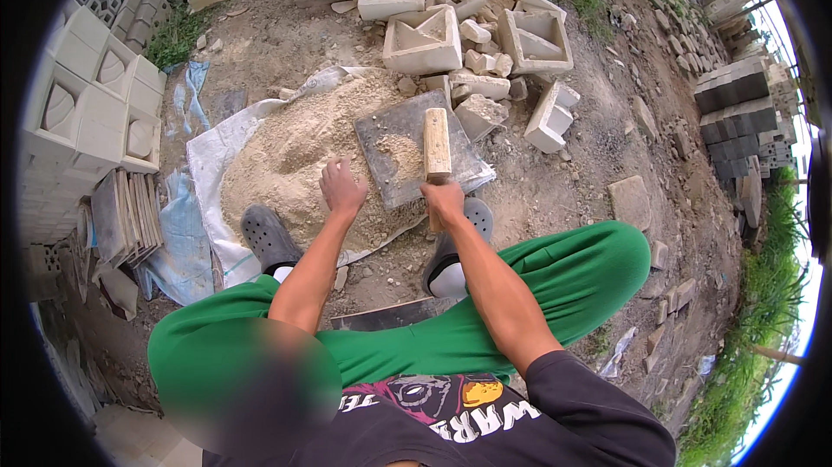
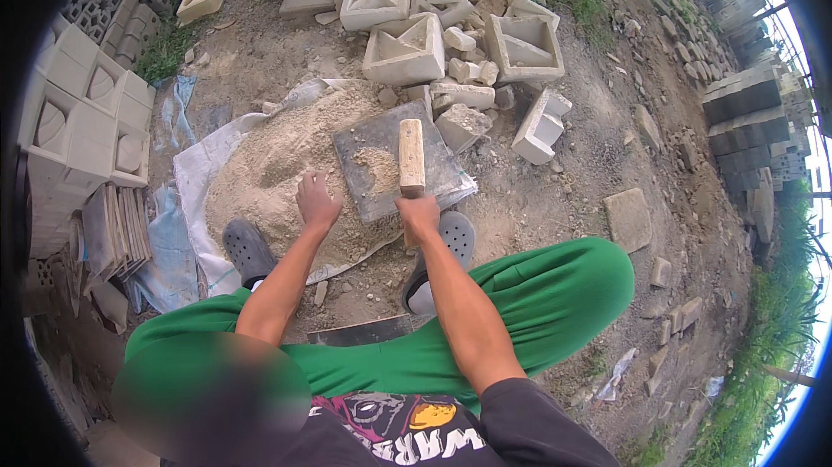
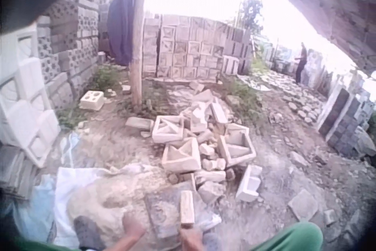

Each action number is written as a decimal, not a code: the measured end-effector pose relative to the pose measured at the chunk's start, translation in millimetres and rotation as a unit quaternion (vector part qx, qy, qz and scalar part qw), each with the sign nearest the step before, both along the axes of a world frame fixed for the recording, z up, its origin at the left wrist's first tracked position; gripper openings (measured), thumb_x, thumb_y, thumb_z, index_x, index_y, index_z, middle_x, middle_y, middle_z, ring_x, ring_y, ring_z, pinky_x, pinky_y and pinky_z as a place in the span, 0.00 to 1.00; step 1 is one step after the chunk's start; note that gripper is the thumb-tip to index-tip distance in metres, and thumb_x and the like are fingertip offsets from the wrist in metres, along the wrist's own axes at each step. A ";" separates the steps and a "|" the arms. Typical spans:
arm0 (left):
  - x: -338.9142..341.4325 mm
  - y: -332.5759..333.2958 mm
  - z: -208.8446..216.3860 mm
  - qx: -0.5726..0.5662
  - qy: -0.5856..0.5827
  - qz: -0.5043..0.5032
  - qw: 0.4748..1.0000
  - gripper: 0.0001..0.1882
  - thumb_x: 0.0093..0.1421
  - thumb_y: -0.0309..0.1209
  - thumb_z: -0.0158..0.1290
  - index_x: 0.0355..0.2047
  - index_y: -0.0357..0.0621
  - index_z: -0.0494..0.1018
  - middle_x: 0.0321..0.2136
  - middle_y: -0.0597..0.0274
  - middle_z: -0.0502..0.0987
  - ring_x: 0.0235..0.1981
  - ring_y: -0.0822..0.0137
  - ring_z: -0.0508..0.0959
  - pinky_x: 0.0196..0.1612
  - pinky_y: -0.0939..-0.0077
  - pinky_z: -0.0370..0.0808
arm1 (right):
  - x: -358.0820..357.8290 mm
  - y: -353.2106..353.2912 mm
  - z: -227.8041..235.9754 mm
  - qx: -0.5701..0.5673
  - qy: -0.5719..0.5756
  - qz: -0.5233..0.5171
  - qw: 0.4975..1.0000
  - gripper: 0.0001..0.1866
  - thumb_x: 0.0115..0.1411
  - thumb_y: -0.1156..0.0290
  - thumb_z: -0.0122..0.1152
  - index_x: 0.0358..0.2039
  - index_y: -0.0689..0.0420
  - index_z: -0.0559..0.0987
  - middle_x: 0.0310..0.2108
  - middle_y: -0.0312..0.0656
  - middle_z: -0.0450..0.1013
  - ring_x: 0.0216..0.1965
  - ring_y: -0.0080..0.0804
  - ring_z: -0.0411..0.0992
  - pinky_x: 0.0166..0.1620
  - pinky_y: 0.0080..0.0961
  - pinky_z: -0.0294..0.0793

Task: The person sits on the ground and uses a wooden mallet to strike a metal chisel, carving a rectangular stone block placed on a pile of sand. The person repeatedly adjusts the chisel and strikes the stone to shape it.

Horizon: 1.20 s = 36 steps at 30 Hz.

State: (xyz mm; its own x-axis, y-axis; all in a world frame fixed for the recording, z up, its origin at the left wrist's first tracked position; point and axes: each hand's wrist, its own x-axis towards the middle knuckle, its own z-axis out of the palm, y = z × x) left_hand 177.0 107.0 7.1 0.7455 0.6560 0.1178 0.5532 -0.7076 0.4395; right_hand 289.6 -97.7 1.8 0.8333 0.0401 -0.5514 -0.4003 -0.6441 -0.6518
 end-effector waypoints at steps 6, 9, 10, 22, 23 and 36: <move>72.5 14.9 -10.8 -0.124 -0.027 -0.135 0.983 0.26 0.59 0.21 0.46 0.59 0.33 0.69 0.64 0.41 0.64 0.65 0.42 0.63 0.68 0.60 0.61 | 4.5 -0.2 24.6 0.013 0.058 0.022 0.998 0.23 0.46 0.60 0.68 0.33 0.70 0.82 0.28 0.53 0.80 0.30 0.43 0.81 0.36 0.36 0.79; 103.3 19.4 -17.7 -0.010 0.035 -0.207 0.978 0.28 0.59 0.22 0.44 0.62 0.29 0.64 0.65 0.37 0.61 0.68 0.41 0.60 0.70 0.60 0.58 | 2.2 -4.0 32.5 0.037 0.050 0.024 0.998 0.18 0.48 0.64 0.67 0.31 0.69 0.82 0.22 0.47 0.79 0.20 0.34 0.79 0.27 0.32 0.78; 108.0 23.5 -20.1 -0.016 0.075 -0.214 0.974 0.29 0.61 0.23 0.42 0.63 0.27 0.60 0.66 0.34 0.59 0.69 0.41 0.58 0.72 0.61 0.55 | 0.7 -1.5 34.5 0.040 0.051 0.025 0.998 0.18 0.48 0.64 0.67 0.31 0.69 0.82 0.22 0.47 0.79 0.20 0.34 0.79 0.27 0.32 0.78; 72.1 -15.2 -5.1 -0.082 0.007 -0.261 0.962 0.19 0.63 0.27 0.45 0.54 0.37 0.72 0.59 0.45 0.71 0.62 0.48 0.69 0.63 0.61 0.70 | 0.6 -0.4 35.7 0.027 0.068 0.014 0.997 0.21 0.47 0.60 0.68 0.32 0.67 0.83 0.26 0.50 0.80 0.26 0.41 0.80 0.33 0.34 0.79; 69.0 -14.7 -5.7 -0.071 -0.007 -0.262 0.962 0.19 0.63 0.27 0.45 0.54 0.38 0.72 0.59 0.46 0.72 0.61 0.49 0.70 0.62 0.62 0.70 | 0.6 -1.2 30.2 0.033 0.054 0.014 0.998 0.18 0.48 0.62 0.68 0.30 0.67 0.83 0.23 0.47 0.79 0.22 0.37 0.78 0.29 0.32 0.78; 51.4 -14.3 -4.2 -0.144 -0.130 -0.135 0.972 0.15 0.59 0.24 0.53 0.46 0.41 0.78 0.47 0.51 0.79 0.50 0.49 0.77 0.53 0.60 0.74 | -0.2 0.3 39.5 0.061 0.029 0.027 0.997 0.14 0.48 0.67 0.68 0.24 0.68 0.81 0.18 0.43 0.76 0.17 0.30 0.75 0.22 0.29 0.75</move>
